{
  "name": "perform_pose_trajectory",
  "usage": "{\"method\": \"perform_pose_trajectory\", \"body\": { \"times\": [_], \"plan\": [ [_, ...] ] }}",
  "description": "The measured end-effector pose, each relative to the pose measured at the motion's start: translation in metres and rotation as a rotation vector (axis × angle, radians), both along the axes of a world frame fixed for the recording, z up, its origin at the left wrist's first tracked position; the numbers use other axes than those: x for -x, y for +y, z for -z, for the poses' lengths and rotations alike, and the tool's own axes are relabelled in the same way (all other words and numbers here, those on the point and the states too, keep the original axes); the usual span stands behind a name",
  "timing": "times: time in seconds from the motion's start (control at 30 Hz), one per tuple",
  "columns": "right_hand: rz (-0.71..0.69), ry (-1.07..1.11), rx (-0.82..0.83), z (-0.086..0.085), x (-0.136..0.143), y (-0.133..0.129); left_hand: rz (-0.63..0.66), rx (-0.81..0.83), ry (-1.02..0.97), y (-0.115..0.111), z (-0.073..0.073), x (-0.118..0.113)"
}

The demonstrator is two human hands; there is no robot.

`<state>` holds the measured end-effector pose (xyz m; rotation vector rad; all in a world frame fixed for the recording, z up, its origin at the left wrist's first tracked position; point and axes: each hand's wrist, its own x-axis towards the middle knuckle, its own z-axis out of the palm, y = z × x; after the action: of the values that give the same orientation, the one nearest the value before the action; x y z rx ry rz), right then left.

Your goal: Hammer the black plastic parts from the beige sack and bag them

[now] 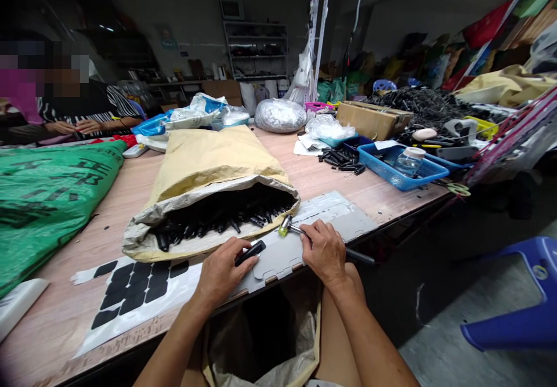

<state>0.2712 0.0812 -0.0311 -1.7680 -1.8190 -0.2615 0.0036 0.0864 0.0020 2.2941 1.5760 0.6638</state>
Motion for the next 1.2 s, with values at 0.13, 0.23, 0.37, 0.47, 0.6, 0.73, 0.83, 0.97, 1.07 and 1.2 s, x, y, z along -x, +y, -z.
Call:
{"method": "perform_pose_trajectory", "body": {
  "times": [0.13, 0.23, 0.37, 0.47, 0.6, 0.73, 0.83, 0.97, 1.07, 1.2],
  "plan": [
    [-0.048, 0.007, 0.023, -0.002, -0.005, 0.000, -0.054, 0.013, -0.106, -0.001, 0.009, -0.004],
    [-0.100, 0.096, 0.018, -0.007, -0.002, -0.005, -0.054, 0.038, -0.159, 0.000, 0.009, -0.003],
    [-0.243, 0.323, 0.005, -0.018, 0.020, -0.021, -0.062, 0.047, -0.195, 0.002, 0.009, -0.002],
    [-0.328, 0.370, 0.021, -0.022, 0.041, -0.033, -0.063, 0.053, -0.197, 0.002, 0.010, -0.002],
    [-0.335, 0.326, 0.035, -0.020, 0.054, -0.041, -0.054, 0.058, -0.187, 0.002, 0.011, -0.002],
    [-0.326, 0.329, 0.047, -0.019, 0.056, -0.043, -0.052, 0.056, -0.192, 0.002, 0.010, -0.002],
    [-0.357, 0.349, 0.028, -0.023, 0.060, -0.044, -0.050, 0.074, -0.203, 0.001, 0.008, -0.002],
    [-0.407, 0.329, 0.072, -0.024, 0.069, -0.045, -0.047, 0.090, -0.205, 0.001, 0.006, -0.002],
    [-0.392, 0.327, 0.075, -0.023, 0.066, -0.043, -0.049, 0.091, -0.208, 0.001, 0.007, -0.002],
    [-0.266, 0.301, -0.013, -0.020, 0.043, -0.029, -0.073, 0.091, -0.194, 0.003, 0.011, -0.002]
  ]
}}
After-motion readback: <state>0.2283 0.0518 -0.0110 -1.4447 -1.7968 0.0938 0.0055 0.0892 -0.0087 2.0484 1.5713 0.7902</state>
